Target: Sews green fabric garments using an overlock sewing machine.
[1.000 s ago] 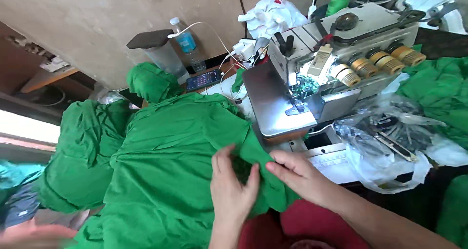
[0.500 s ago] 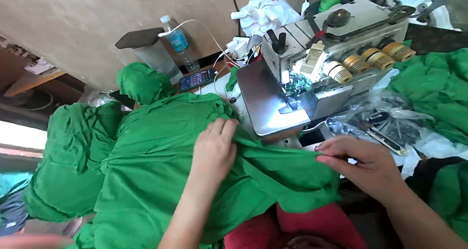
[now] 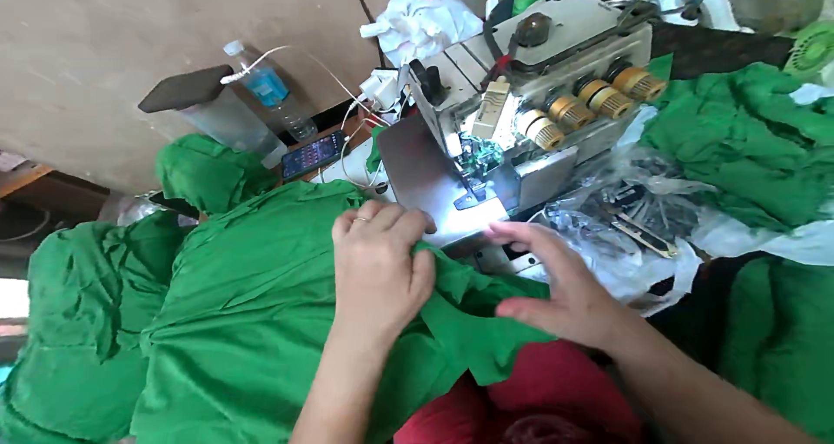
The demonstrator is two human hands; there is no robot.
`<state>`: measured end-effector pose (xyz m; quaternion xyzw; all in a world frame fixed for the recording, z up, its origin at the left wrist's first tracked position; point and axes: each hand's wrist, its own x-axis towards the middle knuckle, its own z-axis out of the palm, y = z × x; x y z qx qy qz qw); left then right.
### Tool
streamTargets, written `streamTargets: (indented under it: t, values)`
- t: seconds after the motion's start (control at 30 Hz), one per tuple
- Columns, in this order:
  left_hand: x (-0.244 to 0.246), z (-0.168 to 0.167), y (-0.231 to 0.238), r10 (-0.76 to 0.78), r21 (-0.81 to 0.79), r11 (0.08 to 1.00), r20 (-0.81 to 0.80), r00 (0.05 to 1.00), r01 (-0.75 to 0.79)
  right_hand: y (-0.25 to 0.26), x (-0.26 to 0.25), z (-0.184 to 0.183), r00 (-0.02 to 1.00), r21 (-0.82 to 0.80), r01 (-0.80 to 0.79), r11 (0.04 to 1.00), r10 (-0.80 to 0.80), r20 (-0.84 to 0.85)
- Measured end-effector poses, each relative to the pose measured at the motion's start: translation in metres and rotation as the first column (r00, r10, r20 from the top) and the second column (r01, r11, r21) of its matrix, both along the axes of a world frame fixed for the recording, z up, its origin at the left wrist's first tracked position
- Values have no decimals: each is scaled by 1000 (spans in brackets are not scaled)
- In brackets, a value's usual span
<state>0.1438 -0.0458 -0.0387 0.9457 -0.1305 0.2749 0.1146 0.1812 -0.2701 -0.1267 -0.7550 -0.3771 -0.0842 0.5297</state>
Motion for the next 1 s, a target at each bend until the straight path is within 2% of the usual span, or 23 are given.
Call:
streamTargets:
  t: [0.1, 0.17, 0.23, 0.27, 0.3, 0.33, 0.4, 0.47, 0.5, 0.6, 0.73, 0.83, 0.9, 0.93, 1.0]
  values:
    - [6, -4, -8, -25, -48, 999, -20, 1000, 24, 28, 3, 7, 998, 70, -37, 997, 33, 55]
    - [4, -8, -9, -77, -252, 966, -92, 993, 52, 33, 12, 9, 999, 172, -51, 984, 47, 26]
    - [3, -20, -13, -185, -549, 831, -115, 976, 93, 25, 20, 12, 981, 311, -116, 943, 157, -113]
    - [4, -28, -19, -216, -644, 756, -80, 973, 115, 19, 22, 12, 950, 390, -136, 911, 232, -209]
    - [5, -35, -25, -209, -680, 722, -44, 977, 124, 15, 23, 10, 906, 460, -138, 877, 300, -300]
    - [8, -40, -32, -171, -665, 738, -18, 985, 116, 10, 24, 7, 855, 512, -128, 850, 356, -378]
    - [15, -45, -39, -49, -517, 855, -8, 999, 38, 2, 25, 1, 770, 539, -88, 838, 400, -497]
    - [24, -41, -43, 87, -293, 951, -52, 995, -99, -6, 26, -3, 714, 480, -45, 876, 365, -598]
    - [30, -37, -43, 145, -195, 967, -95, 985, -161, -11, 28, -4, 709, 434, -29, 900, 325, -626]
    - [49, -26, -43, 232, -74, 964, -220, 948, -254, -17, 41, -4, 783, 280, 30, 959, 152, -603]
    - [75, -27, -38, 302, -1, 952, -183, 936, -307, -5, 60, -3, 891, 143, 116, 983, -40, -453]
    - [78, -32, -34, 258, 34, 966, -82, 963, -256, -7, 63, -6, 945, 25, 108, 994, -95, -313]
    - [68, -35, -27, 157, -9, 988, -37, 987, -157, -25, 54, 6, 962, -155, 66, 986, -104, -251]
    - [58, -35, -21, 92, -58, 994, -63, 994, -96, -37, 48, 12, 971, -213, 78, 974, -123, -204]
    - [36, -35, -4, -39, -142, 989, -80, 996, 28, -72, 41, 19, 972, -230, 191, 954, -216, -87]
